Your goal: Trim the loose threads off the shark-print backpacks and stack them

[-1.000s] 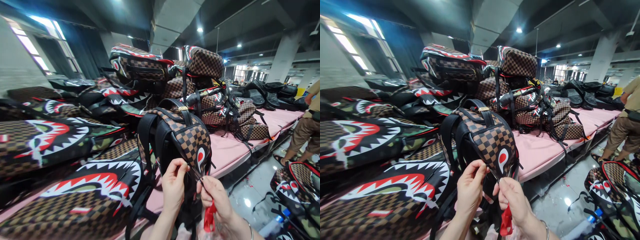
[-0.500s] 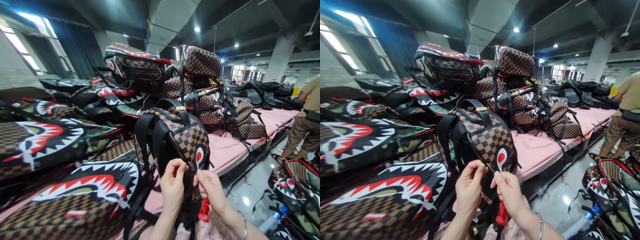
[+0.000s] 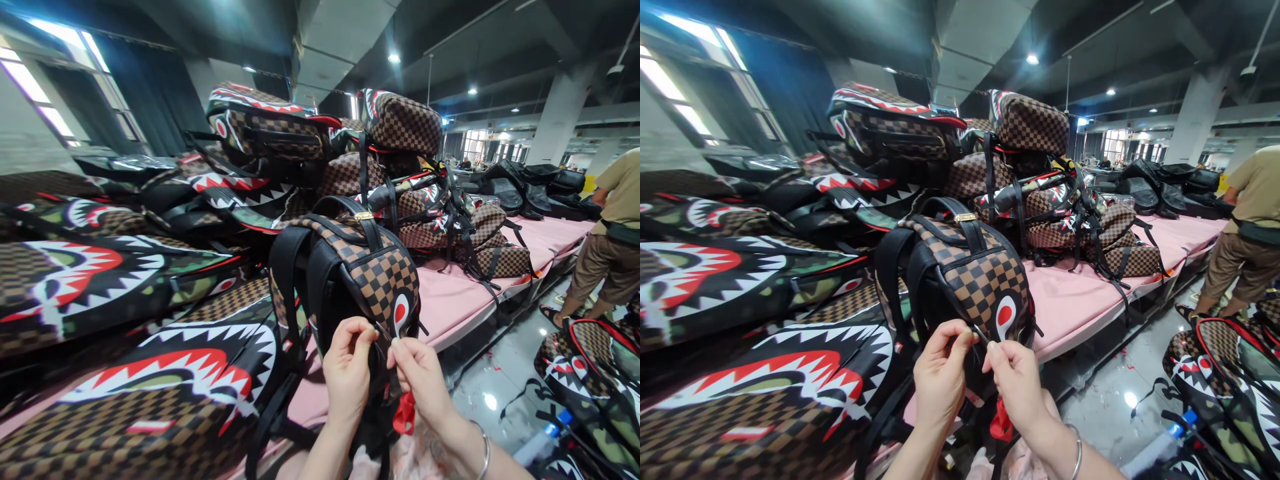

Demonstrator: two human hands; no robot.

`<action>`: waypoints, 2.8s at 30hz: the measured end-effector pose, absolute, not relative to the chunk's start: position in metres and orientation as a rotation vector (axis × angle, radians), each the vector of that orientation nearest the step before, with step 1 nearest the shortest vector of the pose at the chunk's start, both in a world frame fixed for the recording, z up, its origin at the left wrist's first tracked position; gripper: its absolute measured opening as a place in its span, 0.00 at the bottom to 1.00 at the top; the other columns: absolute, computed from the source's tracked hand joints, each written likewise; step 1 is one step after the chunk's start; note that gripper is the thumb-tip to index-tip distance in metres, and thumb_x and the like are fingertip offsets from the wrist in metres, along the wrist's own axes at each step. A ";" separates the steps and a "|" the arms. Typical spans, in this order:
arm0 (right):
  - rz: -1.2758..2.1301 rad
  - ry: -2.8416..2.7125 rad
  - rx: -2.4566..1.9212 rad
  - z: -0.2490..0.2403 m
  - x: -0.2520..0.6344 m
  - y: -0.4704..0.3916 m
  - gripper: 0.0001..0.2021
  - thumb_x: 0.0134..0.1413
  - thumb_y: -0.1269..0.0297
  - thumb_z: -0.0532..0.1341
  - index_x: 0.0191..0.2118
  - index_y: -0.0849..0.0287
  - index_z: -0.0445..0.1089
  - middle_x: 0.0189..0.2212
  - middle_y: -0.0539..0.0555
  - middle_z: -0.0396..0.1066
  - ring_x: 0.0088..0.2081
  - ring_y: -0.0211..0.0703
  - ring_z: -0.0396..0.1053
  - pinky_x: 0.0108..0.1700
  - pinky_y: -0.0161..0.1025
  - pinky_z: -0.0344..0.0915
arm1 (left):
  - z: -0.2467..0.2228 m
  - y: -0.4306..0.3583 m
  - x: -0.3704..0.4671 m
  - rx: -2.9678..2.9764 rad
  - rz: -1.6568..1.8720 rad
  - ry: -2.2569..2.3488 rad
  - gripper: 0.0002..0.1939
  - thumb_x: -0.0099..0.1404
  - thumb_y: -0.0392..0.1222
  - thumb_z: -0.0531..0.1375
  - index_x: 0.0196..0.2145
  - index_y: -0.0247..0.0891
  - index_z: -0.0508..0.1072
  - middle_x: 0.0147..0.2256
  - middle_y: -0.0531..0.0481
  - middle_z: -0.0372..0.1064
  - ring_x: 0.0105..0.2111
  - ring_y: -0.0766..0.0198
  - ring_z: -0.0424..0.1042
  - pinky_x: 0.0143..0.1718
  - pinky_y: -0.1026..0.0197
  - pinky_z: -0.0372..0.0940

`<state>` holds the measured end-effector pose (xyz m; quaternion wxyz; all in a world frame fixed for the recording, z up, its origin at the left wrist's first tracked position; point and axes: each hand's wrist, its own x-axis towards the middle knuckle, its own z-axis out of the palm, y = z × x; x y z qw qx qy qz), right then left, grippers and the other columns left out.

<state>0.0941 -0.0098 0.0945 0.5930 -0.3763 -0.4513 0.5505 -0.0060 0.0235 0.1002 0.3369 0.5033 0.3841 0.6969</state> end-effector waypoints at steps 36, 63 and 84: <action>0.891 -1.119 -0.795 0.118 0.118 0.033 0.18 0.53 0.50 0.56 0.41 0.60 0.63 0.20 0.43 0.51 0.21 0.31 0.50 0.23 0.30 0.50 | 0.226 0.038 -0.052 2.469 1.755 1.332 0.08 0.54 0.46 0.60 0.33 0.44 0.73 0.31 0.49 0.71 0.30 0.59 0.68 0.34 0.60 0.61; 0.219 -1.517 -0.901 0.165 0.108 0.061 0.08 0.56 0.61 0.55 0.33 0.58 0.67 0.28 0.51 0.71 0.30 0.38 0.69 0.32 0.32 0.65 | 0.259 0.059 -0.024 2.623 0.988 1.857 0.09 0.59 0.41 0.50 0.23 0.40 0.64 0.28 0.48 0.69 0.30 0.57 0.68 0.29 0.61 0.58; 0.202 -1.056 -1.233 0.114 0.183 0.134 0.15 0.43 0.54 0.62 0.24 0.59 0.59 0.18 0.45 0.59 0.22 0.37 0.58 0.27 0.34 0.56 | 0.182 0.053 -0.104 2.574 1.206 1.500 0.14 0.62 0.48 0.50 0.36 0.39 0.70 0.34 0.48 0.72 0.35 0.60 0.70 0.37 0.60 0.64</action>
